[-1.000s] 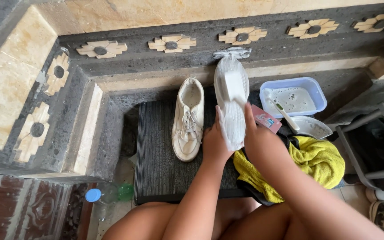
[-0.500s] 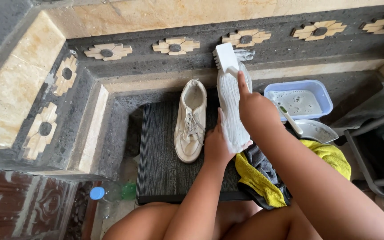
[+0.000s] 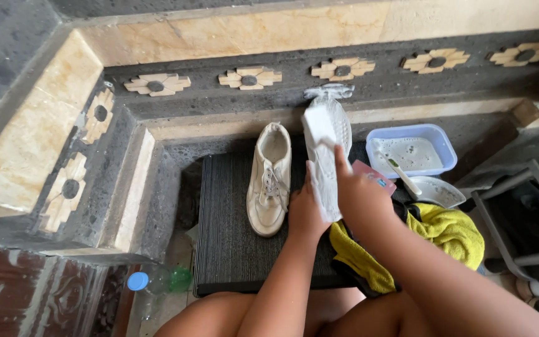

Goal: The person scrubs the sole of a white sneaker with a brush and a toothbrush, repeatedly dipping the brush into a container of soapy water. The person holds the shoe steady and works on the sole surface throughout the clip.

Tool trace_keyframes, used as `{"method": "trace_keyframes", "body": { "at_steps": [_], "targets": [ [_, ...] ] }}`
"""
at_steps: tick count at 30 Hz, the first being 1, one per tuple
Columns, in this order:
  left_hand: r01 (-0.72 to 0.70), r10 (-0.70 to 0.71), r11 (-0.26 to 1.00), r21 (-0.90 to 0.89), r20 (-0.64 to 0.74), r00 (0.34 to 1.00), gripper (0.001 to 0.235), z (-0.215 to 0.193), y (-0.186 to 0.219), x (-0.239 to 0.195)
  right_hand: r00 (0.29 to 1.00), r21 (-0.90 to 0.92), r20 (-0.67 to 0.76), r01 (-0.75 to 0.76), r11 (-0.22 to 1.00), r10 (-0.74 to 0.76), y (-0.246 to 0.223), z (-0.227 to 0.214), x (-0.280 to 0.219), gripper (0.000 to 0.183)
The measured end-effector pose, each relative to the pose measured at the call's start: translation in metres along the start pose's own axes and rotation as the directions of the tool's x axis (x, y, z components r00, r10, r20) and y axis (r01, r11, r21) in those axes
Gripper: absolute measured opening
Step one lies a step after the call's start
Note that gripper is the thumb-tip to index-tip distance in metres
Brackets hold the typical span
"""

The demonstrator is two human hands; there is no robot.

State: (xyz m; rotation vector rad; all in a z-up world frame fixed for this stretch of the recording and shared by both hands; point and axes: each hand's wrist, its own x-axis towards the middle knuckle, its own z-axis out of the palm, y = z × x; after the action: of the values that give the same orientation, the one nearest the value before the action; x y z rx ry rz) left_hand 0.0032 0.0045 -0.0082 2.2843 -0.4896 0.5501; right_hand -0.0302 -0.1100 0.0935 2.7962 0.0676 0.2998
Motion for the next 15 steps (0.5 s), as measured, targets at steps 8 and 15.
{"method": "trace_keyframes", "body": {
  "at_steps": [8,15],
  "targets": [
    [-0.001,0.006,0.999,0.039,-0.123,0.992,0.139,0.007,-0.001,-0.001,0.962,0.227,0.273,-0.064,0.972,0.0,0.024,-0.064,0.016,0.086],
    [0.095,-0.106,0.993,0.074,0.154,0.982,0.134,-0.003,0.004,0.003,0.758,0.045,0.649,-0.126,0.991,0.067,0.026,-0.033,-0.046,0.097]
  ]
}}
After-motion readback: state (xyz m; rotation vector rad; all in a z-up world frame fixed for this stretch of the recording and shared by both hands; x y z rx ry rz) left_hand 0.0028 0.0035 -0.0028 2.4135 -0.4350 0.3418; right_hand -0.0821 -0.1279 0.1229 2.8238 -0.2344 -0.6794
